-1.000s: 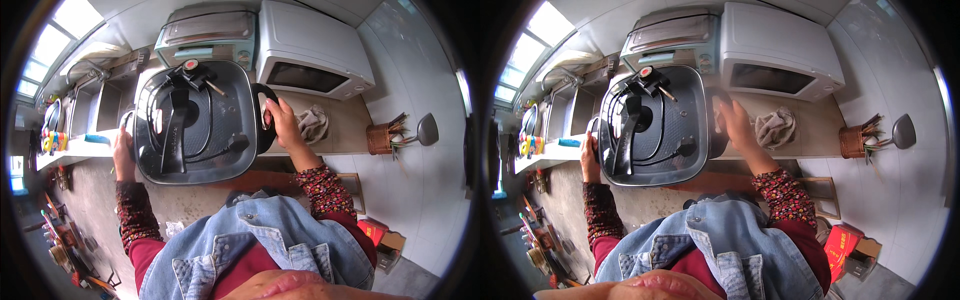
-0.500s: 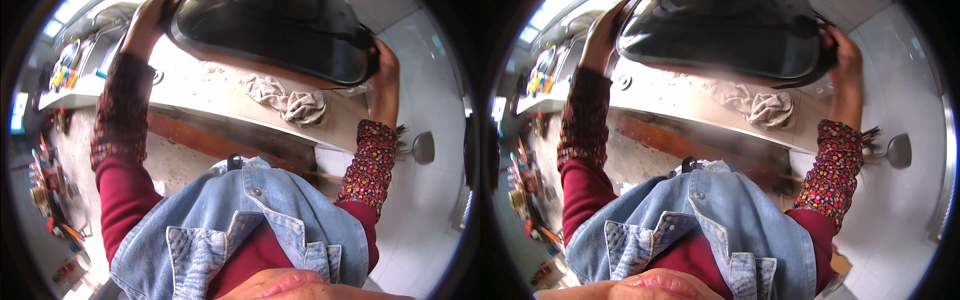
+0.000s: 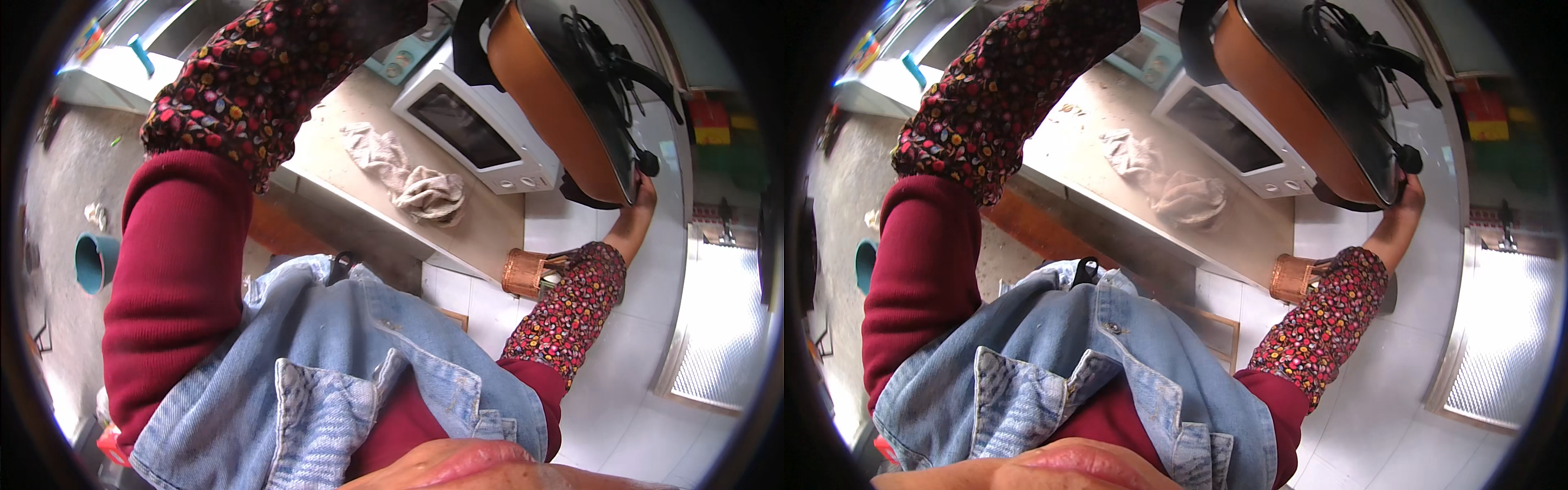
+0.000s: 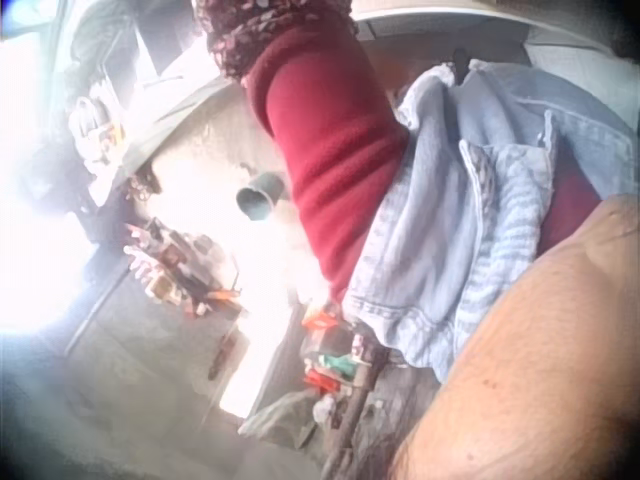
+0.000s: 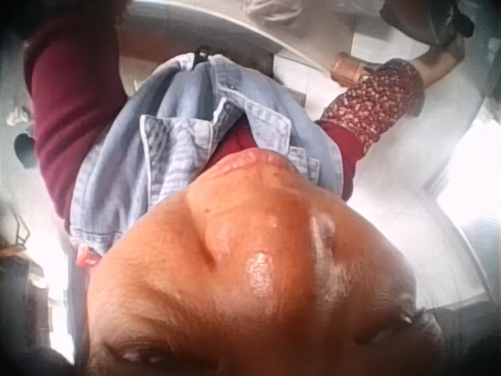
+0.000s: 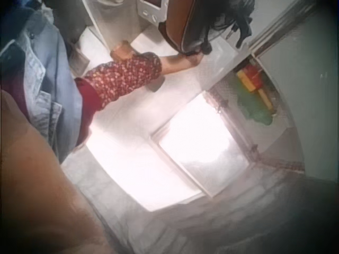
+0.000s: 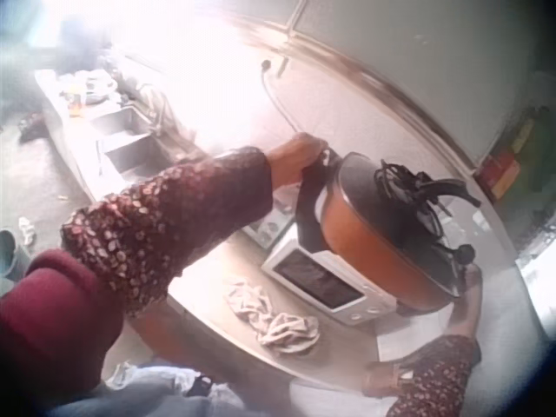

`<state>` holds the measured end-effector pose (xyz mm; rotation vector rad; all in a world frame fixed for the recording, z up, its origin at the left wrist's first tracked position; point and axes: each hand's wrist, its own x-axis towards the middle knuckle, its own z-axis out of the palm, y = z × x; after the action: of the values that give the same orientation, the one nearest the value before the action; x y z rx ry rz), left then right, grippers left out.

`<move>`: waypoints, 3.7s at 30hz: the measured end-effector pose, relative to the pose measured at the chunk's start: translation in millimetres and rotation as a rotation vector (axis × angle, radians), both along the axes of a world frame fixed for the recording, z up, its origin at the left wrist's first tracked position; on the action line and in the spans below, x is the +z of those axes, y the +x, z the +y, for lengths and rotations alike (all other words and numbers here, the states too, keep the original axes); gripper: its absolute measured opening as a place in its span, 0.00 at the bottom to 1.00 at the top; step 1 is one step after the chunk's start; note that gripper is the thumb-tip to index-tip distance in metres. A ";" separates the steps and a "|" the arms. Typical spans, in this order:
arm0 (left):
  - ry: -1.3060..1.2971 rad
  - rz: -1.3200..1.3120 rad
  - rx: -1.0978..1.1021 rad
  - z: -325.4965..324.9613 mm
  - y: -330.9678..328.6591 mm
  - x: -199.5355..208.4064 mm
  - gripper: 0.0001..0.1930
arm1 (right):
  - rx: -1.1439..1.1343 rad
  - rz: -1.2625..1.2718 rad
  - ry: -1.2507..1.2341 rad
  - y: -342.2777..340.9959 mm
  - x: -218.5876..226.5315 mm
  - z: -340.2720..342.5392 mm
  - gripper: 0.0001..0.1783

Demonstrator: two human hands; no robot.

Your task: The person wipes a microwave and countertop with a cloth, then washes the cloth in the sink and wrings it out. They continue wiping the countertop and sink area, moving a pressure cooker and other items to reach different surfaces.

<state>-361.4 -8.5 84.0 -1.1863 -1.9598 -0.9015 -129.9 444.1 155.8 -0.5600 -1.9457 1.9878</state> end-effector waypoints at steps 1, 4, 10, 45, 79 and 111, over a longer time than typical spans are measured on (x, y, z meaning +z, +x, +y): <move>0.002 -0.022 0.005 10.0 -5.9 -2.4 0.07 | 0.092 0.005 -0.015 4.2 1.8 5.2 0.15; 0.006 -0.025 -0.005 34.6 -12.0 -4.9 0.10 | -0.007 -0.041 -0.015 1.4 -5.6 25.9 0.16; 0.027 -0.096 -0.041 57.4 1.7 -4.4 0.11 | -0.132 -0.039 -0.004 -11.3 -18.9 71.0 0.09; 0.519 -0.932 -0.205 60.7 58.9 27.3 0.24 | -0.527 0.313 0.319 25.7 -30.3 64.1 0.17; 0.634 -1.232 -0.045 -61.5 300.3 -264.6 0.17 | -0.352 0.733 2.089 -1.5 -0.2 -269.2 0.29; 0.695 -0.824 -0.355 107.3 73.6 -8.1 0.22 | -0.539 0.375 2.246 92.2 -75.1 -140.3 0.22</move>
<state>-287.8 98.8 75.9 -0.7925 -1.7136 -2.3083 -37.6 303.8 80.7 0.0397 -1.9846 -0.8108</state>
